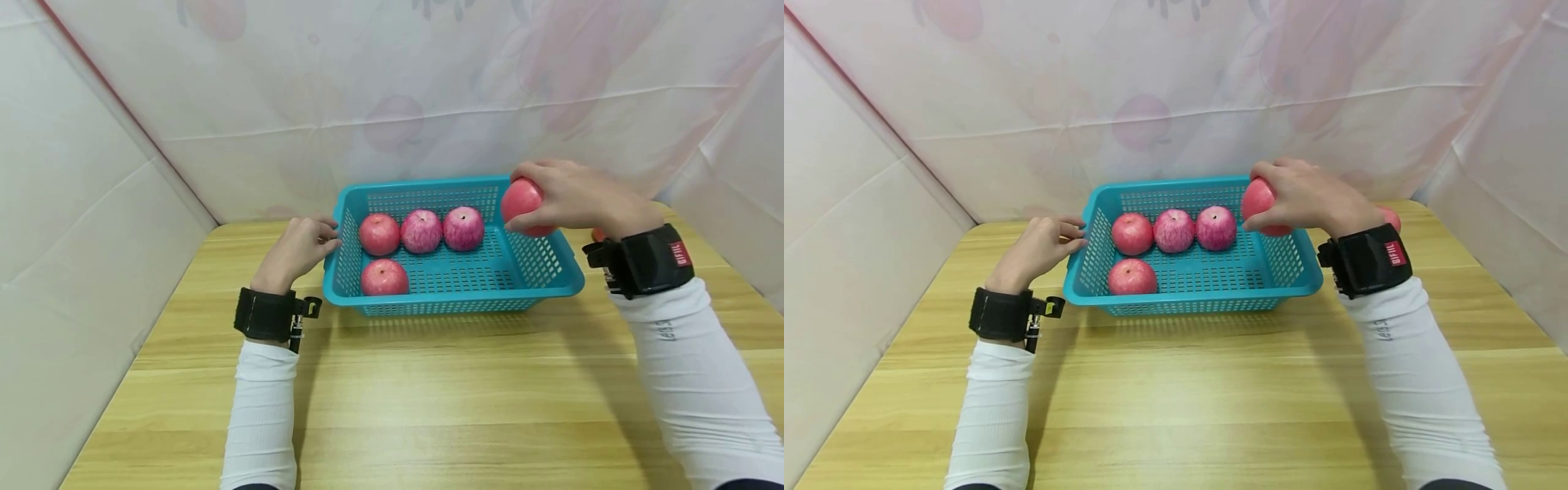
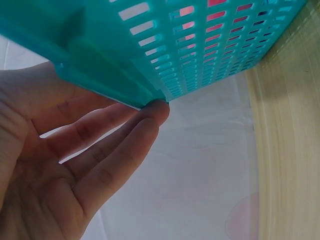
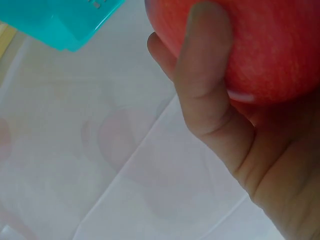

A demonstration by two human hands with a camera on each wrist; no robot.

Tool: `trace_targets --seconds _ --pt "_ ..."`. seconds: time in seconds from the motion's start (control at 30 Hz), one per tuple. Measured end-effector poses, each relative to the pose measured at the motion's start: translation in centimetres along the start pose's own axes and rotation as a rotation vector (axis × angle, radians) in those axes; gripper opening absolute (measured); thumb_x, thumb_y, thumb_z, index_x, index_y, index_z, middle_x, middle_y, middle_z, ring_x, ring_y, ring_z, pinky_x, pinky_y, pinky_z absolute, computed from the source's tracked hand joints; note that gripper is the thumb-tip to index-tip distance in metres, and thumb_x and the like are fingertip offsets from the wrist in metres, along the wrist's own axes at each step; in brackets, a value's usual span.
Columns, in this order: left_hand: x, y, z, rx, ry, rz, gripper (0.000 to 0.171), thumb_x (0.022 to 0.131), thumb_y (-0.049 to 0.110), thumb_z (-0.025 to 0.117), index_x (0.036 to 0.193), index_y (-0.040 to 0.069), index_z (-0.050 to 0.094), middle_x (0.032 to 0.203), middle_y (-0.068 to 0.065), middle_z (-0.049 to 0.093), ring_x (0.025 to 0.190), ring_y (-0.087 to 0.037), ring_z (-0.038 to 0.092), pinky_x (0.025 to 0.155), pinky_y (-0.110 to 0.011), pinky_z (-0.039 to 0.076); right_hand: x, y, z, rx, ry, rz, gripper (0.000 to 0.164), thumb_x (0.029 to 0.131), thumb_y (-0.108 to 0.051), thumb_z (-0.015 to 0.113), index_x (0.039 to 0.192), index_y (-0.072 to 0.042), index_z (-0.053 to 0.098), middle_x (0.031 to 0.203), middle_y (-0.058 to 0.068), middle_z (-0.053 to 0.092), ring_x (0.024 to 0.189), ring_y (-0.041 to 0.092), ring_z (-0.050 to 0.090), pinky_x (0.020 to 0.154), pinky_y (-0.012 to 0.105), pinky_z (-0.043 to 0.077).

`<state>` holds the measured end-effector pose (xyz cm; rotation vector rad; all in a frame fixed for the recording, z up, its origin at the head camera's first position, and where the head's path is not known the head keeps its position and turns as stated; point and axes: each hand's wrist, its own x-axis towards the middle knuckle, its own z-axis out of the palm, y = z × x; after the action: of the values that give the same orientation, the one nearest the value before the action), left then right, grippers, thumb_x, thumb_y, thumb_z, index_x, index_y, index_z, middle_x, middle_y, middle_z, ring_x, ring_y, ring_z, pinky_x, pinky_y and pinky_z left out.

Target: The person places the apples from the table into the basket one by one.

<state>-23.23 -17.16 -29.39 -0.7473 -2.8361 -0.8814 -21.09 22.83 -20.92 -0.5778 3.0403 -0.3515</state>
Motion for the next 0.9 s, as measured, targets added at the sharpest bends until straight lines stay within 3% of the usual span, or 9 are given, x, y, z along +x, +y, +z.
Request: trace_targets --seconds 0.9 --pt "0.1 0.1 0.1 0.010 -0.021 0.010 0.024 0.097 -0.001 0.065 0.116 -0.015 0.069 0.131 -0.031 0.061 0.113 -0.041 0.066 0.091 -0.048 0.057 1.3 -2.3 1.3 0.032 -0.030 -0.062 0.061 0.082 -0.042 0.081 0.127 -0.011 0.055 0.130 0.019 0.053 0.110 0.042 0.051 0.074 0.054 0.058"
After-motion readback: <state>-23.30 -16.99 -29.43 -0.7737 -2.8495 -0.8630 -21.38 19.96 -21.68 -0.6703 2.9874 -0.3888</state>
